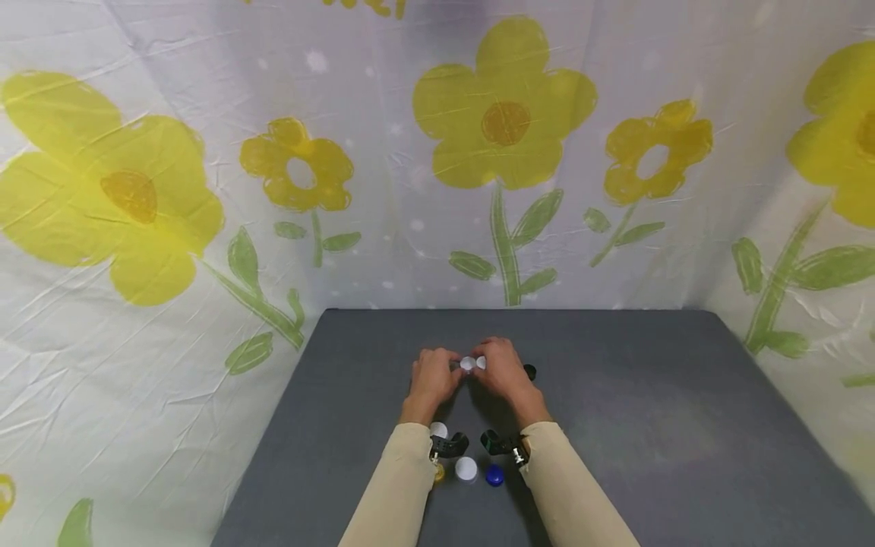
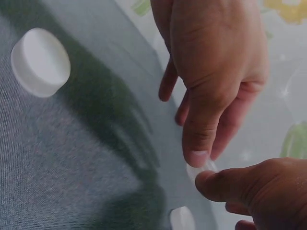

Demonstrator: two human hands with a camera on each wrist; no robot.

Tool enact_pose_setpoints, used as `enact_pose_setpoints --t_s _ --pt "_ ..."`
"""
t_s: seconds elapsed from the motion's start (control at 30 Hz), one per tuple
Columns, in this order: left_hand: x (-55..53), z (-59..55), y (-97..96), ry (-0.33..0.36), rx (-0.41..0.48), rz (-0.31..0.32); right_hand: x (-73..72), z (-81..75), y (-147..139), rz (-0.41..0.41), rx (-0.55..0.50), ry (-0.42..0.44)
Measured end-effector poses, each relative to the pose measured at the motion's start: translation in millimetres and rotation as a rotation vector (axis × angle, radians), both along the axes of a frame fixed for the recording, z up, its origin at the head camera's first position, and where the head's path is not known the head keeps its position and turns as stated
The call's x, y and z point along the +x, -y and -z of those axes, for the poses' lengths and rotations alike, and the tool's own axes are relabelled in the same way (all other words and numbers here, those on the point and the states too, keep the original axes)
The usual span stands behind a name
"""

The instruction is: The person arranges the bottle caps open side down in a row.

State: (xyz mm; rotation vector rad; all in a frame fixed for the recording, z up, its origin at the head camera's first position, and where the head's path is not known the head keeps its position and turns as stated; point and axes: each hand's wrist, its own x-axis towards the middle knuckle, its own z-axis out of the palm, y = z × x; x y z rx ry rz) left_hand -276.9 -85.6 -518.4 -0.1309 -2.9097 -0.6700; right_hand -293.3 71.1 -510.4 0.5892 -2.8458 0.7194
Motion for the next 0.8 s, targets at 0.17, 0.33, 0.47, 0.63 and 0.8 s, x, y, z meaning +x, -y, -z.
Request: enact_pose_setpoints --t_s 0.17,0.33,0.47,0.63,0.8 --pt "8.4 -11.6 3.7 -0.018 0.013 0.042 9.4 -11.4 -3 -0.032 -0.026 -0.005" --pt "15.1 -27.9 5.3 -0.007 0.035 0.073 17.3 -22.9 -6 -0.031 -0.027 0.006" --pt "21.2 -39.2 6.3 0.007 0.052 0.093 25.3 -33.4 -8 -0.031 -0.047 0.002" --pt "31.0 -52.3 6.5 0.029 0.082 0.106 36.8 -44.8 -12 -0.044 -0.081 0.001" --pt "40.3 -58.0 6.3 0.059 0.110 0.105 47.1 -49.5 -16 -0.052 -0.119 -0.016"
